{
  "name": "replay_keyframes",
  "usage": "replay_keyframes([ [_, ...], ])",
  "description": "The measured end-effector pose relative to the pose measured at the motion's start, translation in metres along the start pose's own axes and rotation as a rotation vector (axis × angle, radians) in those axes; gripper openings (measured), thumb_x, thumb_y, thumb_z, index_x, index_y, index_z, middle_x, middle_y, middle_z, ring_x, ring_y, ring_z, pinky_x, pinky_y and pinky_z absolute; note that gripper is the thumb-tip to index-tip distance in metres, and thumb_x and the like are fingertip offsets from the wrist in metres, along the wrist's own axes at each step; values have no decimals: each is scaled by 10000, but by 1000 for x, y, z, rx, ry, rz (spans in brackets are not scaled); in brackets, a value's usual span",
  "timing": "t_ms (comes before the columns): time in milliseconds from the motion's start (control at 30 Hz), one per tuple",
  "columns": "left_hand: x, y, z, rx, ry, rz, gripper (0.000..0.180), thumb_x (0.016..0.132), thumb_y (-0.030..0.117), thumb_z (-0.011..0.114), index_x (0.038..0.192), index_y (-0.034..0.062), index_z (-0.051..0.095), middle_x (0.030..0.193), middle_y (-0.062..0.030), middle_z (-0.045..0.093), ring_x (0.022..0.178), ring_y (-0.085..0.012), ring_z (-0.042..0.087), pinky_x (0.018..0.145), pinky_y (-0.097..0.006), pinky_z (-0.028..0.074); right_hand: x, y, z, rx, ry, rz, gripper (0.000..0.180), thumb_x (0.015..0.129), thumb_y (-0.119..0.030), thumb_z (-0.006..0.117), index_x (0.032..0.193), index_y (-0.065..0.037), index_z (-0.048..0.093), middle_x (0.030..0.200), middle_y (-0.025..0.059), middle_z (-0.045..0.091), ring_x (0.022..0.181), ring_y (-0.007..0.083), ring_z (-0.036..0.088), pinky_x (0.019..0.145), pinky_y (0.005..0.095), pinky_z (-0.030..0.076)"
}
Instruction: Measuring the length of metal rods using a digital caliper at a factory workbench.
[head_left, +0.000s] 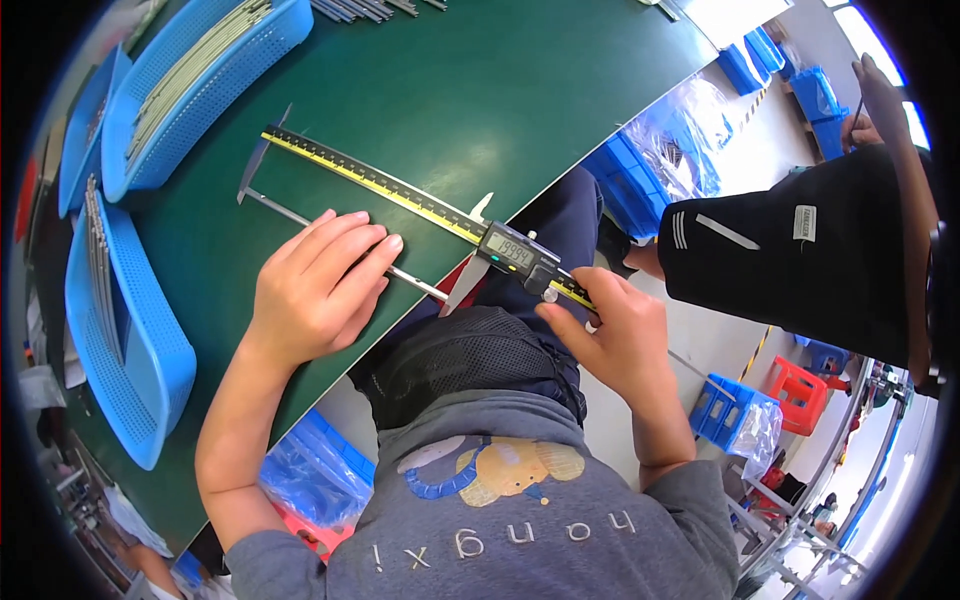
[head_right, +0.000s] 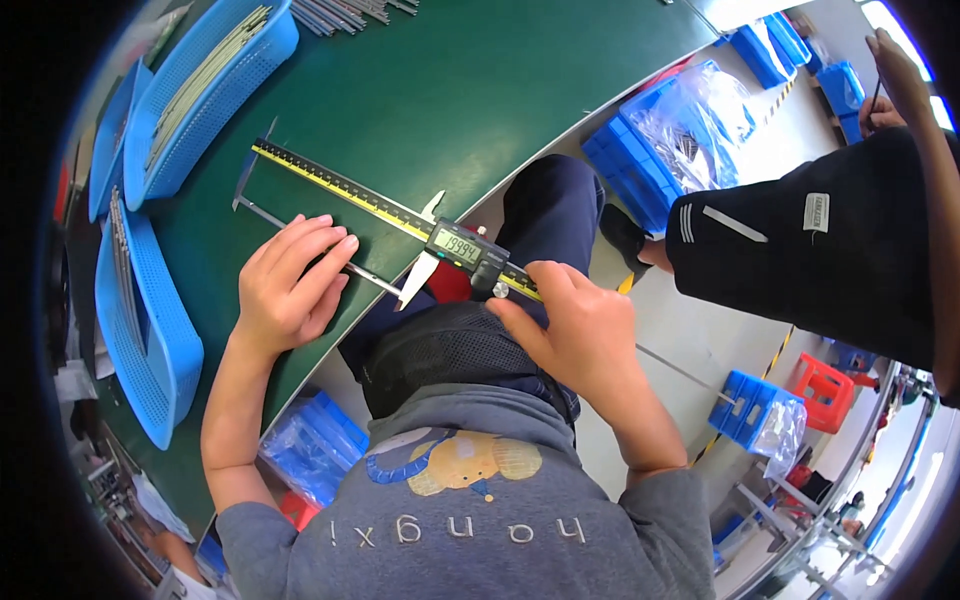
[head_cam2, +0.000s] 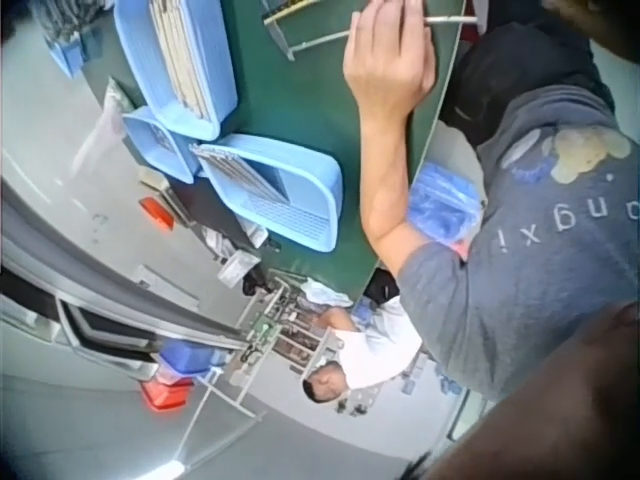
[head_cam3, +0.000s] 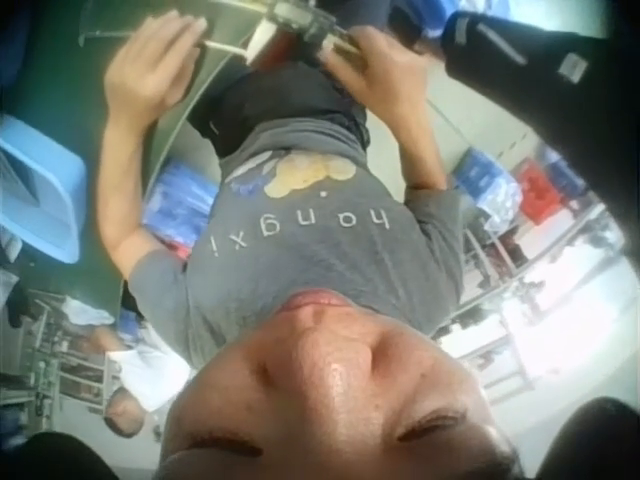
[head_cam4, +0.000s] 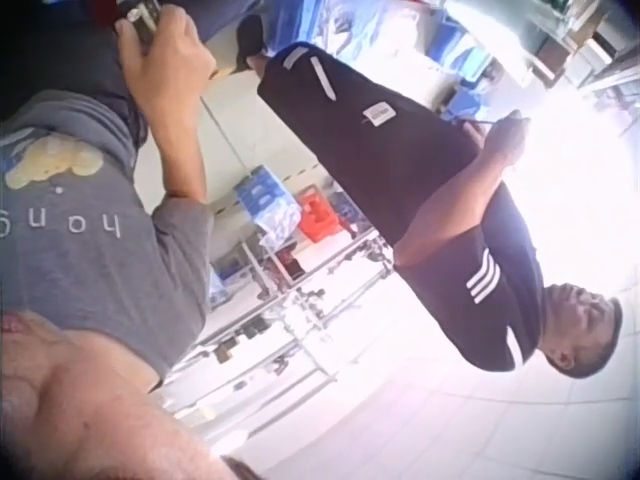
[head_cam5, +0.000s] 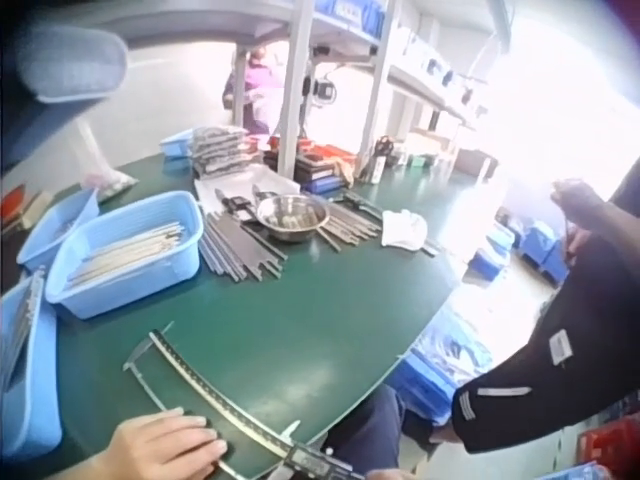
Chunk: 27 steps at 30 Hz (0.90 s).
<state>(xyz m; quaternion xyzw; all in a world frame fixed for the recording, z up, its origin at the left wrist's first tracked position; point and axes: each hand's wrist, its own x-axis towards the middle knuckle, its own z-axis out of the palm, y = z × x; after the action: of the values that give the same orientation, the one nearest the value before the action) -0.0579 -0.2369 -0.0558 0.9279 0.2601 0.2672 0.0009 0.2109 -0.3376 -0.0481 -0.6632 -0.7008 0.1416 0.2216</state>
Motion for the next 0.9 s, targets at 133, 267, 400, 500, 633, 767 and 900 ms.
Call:
replay_keyframes([
  [133, 1, 0, 1, -20, -7, 12, 324, 667, 59, 687, 990, 52, 666, 961, -85, 635, 923, -266, 629, 819, -398, 534, 1, -1, -2, -9, -1, -19, 402, 698, -380, 767, 885, -66, 600, 735, 66, 619, 566, 241, 613, 472, 327, 456],
  [267, 4, -2, 3, -35, -16, -1, 313, 673, 51, 679, 986, 56, 666, 962, -87, 634, 921, -270, 629, 822, -398, 532, 3, 1, -3, -20, 13, -24, 409, 682, -377, 775, 882, -65, 602, 726, 67, 616, 543, 241, 609, 469, 327, 456],
  [400, 5, -4, 1, -31, -18, 0, 294, 680, 71, 685, 973, 60, 666, 961, -86, 634, 922, -268, 631, 822, -397, 532, 7, 0, -2, -13, 10, -26, 394, 695, -369, 767, 883, -65, 602, 714, 77, 613, 538, 254, 605, 465, 341, 451],
  [500, -2, -6, -2, -44, -66, 9, 247, 697, 93, 671, 941, 59, 662, 963, -88, 632, 931, -259, 630, 822, -391, 532, 10, -5, 1, -52, -21, -8, 358, 714, -335, 756, 885, -62, 600, 705, 93, 613, 543, 275, 601, 467, 354, 447],
  [633, 1, 0, -5, 113, -81, 173, 165, 705, 109, 636, 860, 53, 642, 968, -72, 635, 891, -229, 637, 797, -357, 547, 9, -2, 3, 11, 58, -86, 303, 700, -251, 776, 854, -52, 608, 609, 82, 556, 478, 196, 522, 459, 301, 397],
  [767, 14, -3, -50, 218, 197, 129, 165, 700, 84, 635, 860, 44, 649, 947, -71, 652, 758, -213, 649, 660, -303, 565, 20, 0, 2, -8, 58, -74, 311, 715, -210, 759, 937, -51, 608, 602, 84, 554, 479, 190, 528, 463, 293, 402],
  [900, 55, -57, -83, 349, 292, -33, 144, 734, 17, 608, 874, 39, 632, 901, -69, 638, 747, -246, 645, 601, -305, 520, 32, -3, 8, 55, 0, -101, 586, 766, -303, 718, 1271, -92, 509, 833, 118, 673, 645, 281, 652, 548, 346, 494],
])
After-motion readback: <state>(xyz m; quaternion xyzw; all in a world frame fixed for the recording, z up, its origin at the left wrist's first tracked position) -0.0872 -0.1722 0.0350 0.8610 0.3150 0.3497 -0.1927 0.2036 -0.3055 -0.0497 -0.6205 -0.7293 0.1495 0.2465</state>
